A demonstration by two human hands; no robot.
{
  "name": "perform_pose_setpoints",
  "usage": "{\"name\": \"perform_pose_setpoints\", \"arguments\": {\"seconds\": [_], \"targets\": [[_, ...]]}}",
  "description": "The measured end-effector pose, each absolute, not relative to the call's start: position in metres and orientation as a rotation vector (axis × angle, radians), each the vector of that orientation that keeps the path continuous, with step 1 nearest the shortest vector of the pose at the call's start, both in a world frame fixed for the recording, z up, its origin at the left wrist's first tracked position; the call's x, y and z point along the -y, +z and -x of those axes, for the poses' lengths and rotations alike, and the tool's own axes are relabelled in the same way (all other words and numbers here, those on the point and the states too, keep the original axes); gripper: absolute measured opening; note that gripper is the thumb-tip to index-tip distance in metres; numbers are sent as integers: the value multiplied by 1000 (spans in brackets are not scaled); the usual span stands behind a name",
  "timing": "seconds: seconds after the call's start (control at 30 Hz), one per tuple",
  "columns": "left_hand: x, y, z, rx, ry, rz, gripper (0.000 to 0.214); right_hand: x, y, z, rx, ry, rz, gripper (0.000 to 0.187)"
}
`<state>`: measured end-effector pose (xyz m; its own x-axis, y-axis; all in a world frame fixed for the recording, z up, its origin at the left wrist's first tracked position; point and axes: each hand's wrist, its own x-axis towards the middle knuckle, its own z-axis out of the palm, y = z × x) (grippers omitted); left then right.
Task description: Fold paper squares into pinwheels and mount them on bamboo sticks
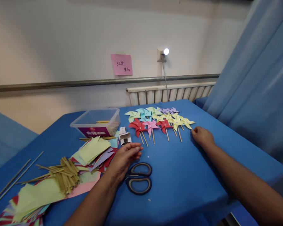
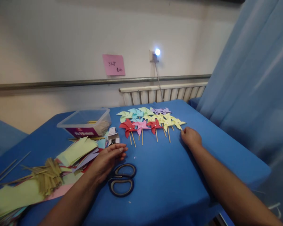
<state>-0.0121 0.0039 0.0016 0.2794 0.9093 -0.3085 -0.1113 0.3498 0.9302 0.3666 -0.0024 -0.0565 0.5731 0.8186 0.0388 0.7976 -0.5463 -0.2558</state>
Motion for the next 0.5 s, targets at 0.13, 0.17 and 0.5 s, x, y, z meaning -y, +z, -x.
{"name": "perform_pose_setpoints", "arguments": {"seconds": [0.13, 0.17, 0.5], "targets": [[1, 0, 8, -1084, 848, -1047, 27, 12, -51, -355, 1356, -116, 2467, 31], [4, 0, 6, -1094, 851, -1082, 28, 15, -48, -347, 1377, -208, 2396, 30], [12, -22, 1, -1203, 904, -1670, 6, 16, -16, -140, 1391, 668, 1278, 21]]}}
